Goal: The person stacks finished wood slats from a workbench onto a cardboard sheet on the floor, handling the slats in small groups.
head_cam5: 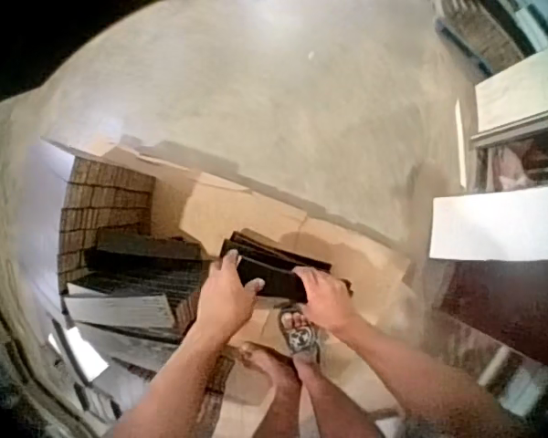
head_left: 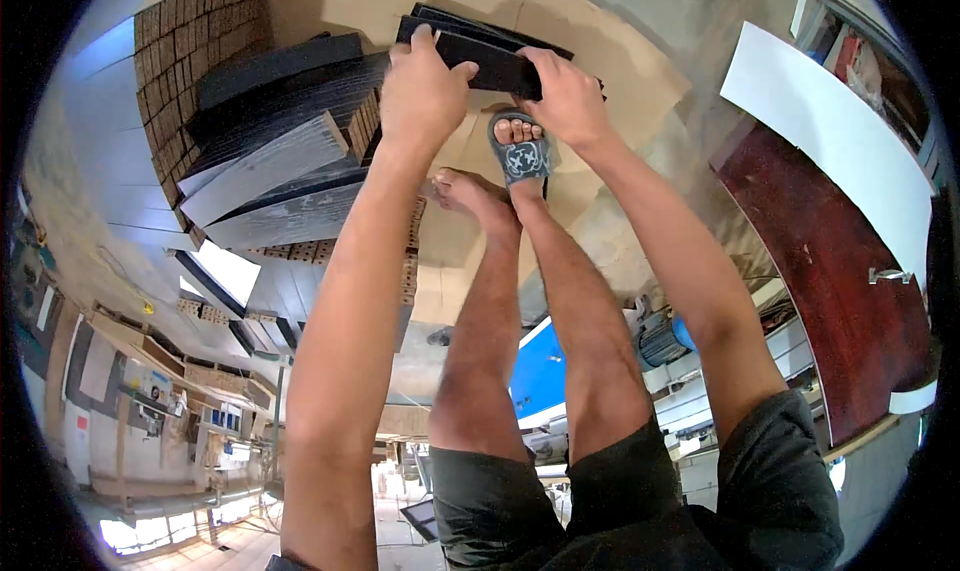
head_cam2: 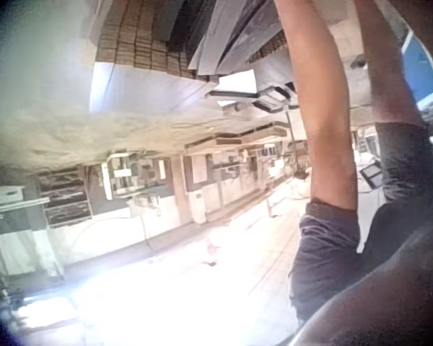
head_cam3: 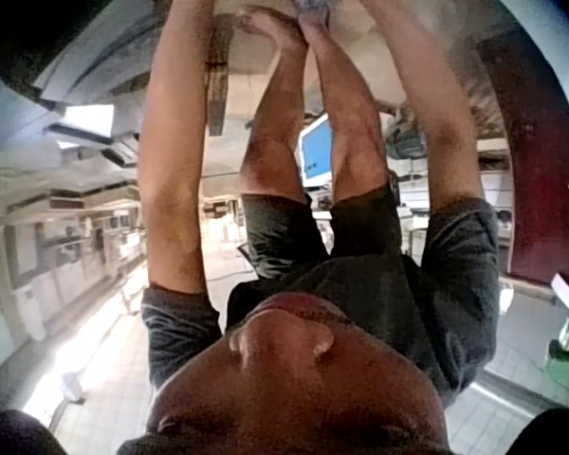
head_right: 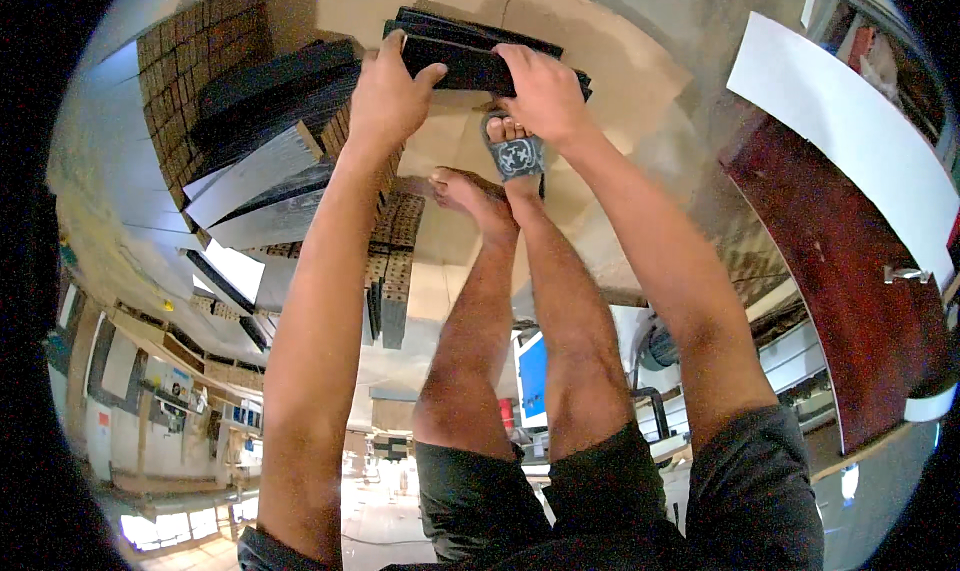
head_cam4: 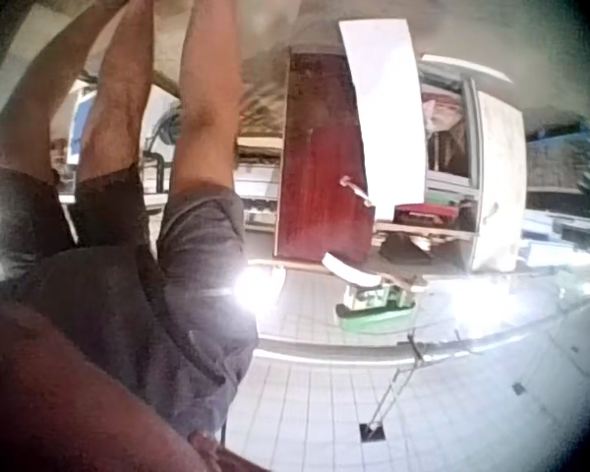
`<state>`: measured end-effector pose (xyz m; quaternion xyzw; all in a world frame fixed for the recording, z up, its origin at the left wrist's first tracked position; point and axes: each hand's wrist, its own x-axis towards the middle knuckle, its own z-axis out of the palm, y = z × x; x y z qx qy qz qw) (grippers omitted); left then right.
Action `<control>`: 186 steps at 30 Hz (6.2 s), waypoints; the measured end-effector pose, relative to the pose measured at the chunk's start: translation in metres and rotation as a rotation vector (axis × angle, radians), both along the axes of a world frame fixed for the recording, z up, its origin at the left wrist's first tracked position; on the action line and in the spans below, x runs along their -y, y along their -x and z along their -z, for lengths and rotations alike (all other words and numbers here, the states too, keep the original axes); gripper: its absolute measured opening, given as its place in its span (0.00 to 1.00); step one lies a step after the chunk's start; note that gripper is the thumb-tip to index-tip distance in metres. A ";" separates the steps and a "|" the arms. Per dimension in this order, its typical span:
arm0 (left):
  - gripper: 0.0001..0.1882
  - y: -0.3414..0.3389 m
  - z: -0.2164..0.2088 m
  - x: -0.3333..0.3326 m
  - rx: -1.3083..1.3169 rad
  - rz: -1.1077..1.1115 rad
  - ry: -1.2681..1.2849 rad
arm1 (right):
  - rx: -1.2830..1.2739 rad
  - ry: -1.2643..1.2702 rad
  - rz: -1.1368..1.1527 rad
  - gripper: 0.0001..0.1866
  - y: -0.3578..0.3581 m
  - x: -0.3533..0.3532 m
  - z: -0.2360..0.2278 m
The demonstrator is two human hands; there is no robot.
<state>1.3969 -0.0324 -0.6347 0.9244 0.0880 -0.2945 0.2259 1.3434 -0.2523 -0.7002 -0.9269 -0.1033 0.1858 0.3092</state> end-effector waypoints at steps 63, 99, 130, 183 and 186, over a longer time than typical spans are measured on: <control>0.39 -0.151 -0.151 -0.036 -0.395 0.118 0.788 | -0.554 -1.211 0.666 0.37 -0.063 -0.044 -0.127; 0.32 0.096 0.067 0.126 -0.366 -1.304 0.790 | -0.374 0.116 -0.126 0.53 -0.061 -0.036 -0.013; 0.60 0.086 0.154 0.118 -0.043 -1.310 1.456 | -1.464 -0.542 0.178 0.69 -0.078 0.008 0.077; 0.62 0.731 -0.553 0.045 1.558 -2.460 0.381 | -1.326 0.247 -1.411 0.49 0.594 -0.307 -0.674; 0.58 0.797 -0.578 0.073 1.930 -2.699 0.559 | -1.126 0.356 -1.943 0.54 0.695 -0.299 -0.664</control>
